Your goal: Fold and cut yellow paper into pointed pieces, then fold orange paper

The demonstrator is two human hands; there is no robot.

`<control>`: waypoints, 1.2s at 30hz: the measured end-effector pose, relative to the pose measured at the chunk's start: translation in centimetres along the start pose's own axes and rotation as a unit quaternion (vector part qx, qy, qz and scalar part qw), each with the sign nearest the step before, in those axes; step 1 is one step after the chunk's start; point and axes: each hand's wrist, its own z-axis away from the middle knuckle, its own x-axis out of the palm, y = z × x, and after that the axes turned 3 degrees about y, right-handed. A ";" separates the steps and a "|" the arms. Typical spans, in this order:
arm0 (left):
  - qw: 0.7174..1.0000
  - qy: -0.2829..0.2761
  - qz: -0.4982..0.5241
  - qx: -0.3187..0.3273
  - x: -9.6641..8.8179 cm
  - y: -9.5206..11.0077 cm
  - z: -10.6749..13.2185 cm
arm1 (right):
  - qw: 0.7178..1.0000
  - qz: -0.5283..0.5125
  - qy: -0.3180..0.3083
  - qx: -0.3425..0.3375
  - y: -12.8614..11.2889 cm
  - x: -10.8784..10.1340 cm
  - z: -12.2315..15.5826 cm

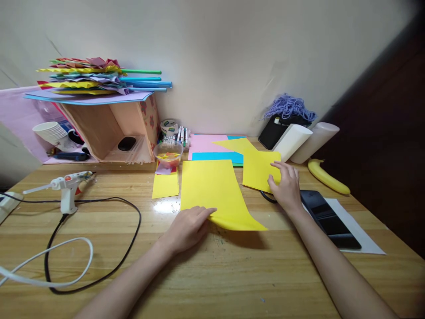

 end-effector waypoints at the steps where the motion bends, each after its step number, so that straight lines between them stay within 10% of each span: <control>1: 0.999 0.035 0.025 -0.023 -0.1 0.0 0.0 | 1.000 -0.022 -0.005 0.004 -0.3 0.0 0.0; 7: 0.914 0.212 0.285 -0.197 -1.6 0.7 -0.3 | 0.955 -0.238 -0.096 0.151 -3.2 0.6 1.0; 12: 0.775 0.210 0.534 -0.263 -2.3 1.4 -0.7 | 0.729 -0.520 -0.296 0.333 -7.2 1.1 2.7; 17: 0.736 0.178 0.589 -0.283 -1.8 1.2 -0.9 | 0.584 -0.654 -0.372 0.306 -10.1 0.2 3.5; 22: 0.755 0.150 0.571 -0.287 -1.2 0.6 -0.9 | 0.576 -0.649 -0.349 0.354 -10.5 -0.3 3.9; 31: 0.896 0.157 0.355 -0.217 -2.2 0.2 -0.6 | 0.618 -0.603 -0.289 0.413 -10.4 -0.5 3.6; 36: 0.874 0.115 0.418 -0.220 -2.2 0.3 -0.6 | 0.614 -0.583 -0.300 0.439 -10.0 -0.2 3.6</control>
